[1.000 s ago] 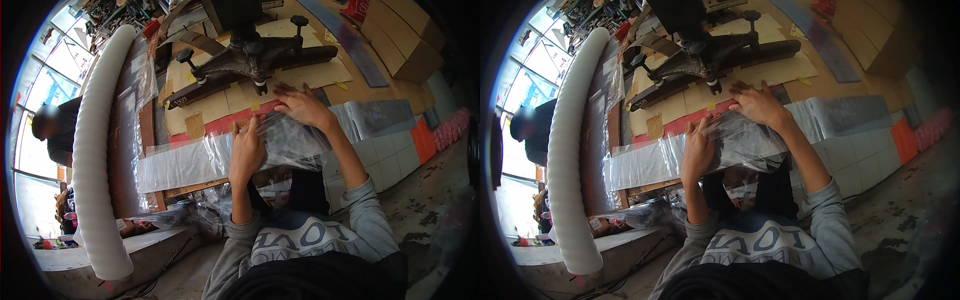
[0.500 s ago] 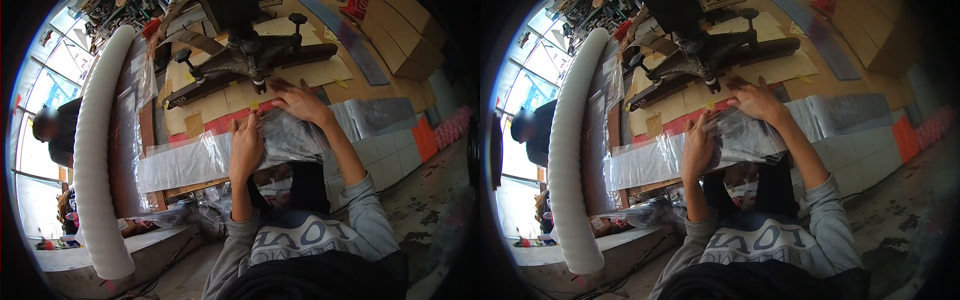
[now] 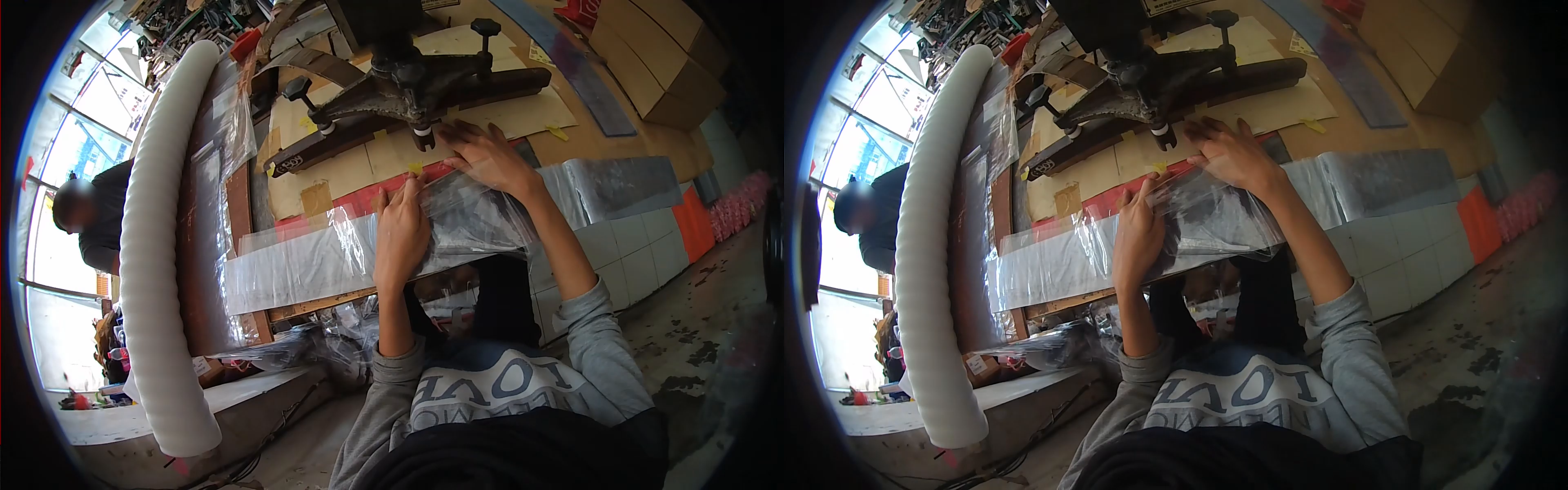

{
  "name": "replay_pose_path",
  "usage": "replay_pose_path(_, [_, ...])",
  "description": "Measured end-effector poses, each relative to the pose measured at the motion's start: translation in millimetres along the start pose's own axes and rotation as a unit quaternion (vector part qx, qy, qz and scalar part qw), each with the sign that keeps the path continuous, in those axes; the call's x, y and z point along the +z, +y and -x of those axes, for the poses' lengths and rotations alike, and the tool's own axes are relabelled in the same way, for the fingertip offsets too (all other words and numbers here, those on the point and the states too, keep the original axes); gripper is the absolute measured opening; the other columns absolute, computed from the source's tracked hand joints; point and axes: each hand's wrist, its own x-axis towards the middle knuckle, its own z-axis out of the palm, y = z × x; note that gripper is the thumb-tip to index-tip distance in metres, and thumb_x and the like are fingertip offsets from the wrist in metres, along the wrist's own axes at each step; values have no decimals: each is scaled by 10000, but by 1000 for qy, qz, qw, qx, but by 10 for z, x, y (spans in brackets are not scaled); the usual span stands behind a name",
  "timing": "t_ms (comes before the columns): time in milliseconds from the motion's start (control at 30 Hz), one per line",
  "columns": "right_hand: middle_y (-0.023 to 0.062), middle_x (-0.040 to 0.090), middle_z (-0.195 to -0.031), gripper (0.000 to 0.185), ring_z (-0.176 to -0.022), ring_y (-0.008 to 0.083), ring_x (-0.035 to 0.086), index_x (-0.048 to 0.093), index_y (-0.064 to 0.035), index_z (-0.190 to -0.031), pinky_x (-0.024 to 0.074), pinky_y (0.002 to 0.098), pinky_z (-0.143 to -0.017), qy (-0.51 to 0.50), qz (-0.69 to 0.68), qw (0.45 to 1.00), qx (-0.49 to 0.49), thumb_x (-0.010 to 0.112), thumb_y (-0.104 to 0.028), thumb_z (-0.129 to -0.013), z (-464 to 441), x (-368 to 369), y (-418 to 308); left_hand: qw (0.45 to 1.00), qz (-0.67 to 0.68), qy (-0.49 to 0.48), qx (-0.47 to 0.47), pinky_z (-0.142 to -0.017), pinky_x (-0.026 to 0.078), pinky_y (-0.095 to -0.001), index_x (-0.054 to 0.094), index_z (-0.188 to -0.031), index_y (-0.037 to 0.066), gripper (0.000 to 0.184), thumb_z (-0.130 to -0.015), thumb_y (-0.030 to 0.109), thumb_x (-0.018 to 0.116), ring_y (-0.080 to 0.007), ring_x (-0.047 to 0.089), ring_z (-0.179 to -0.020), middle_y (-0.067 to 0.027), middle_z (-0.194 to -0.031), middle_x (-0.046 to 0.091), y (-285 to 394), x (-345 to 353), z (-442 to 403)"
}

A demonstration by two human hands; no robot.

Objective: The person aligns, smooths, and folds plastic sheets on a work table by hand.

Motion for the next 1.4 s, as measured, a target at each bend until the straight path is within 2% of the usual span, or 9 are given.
replay_pose_path(267, [12, 475, -1397, 490, -1294, 228, 405, 518, -131, -1313, 305, 538, -1031, 27, -1, 1000, -11, 552, -385, -896, -4, 66, 43, 1000, 5, 11, 11, -1060, 288, -542, 461, -1237, -16, 449, -790, -55, 456, -368, 532, -1149, -216, -1194, 593, -7, 18, -3])
replay_pose_path(367, [77, 482, -1372, 531, -1263, 257, 432, 459, -151, -1362, 324, 481, -1027, 14, 26, 999, -18, 587, -335, -880, -2, 13, 14, 1000, 3, 7, 12, -1057, 291, -540, 456, -1232, -19, 442, -792, -58, 454, -368, 533, -1148, -215, -1193, 594, -12, 25, -2])
replay_pose_path(867, [52, 541, -1297, 540, -1207, 231, 471, 467, -150, -1353, 367, 471, -958, 26, 21, 999, -21, 612, -304, -857, -19, -8, 20, 1000, 6, -18, -15, -1075, 272, -533, 477, -1217, -19, 422, -796, -44, 452, -341, 493, -1214, -193, -1211, 590, -1, 25, -20])
replay_pose_path(1400, [40, 531, -1318, 539, -1212, 229, 467, 462, -159, -1357, 359, 469, -967, 38, 31, 999, -15, 611, -293, -857, -13, 47, 34, 1000, -7, -7, 3, -1072, 276, -534, 482, -1225, -22, 451, -777, -59, 447, -344, 502, -1203, -206, -1192, 595, -34, 48, -17])
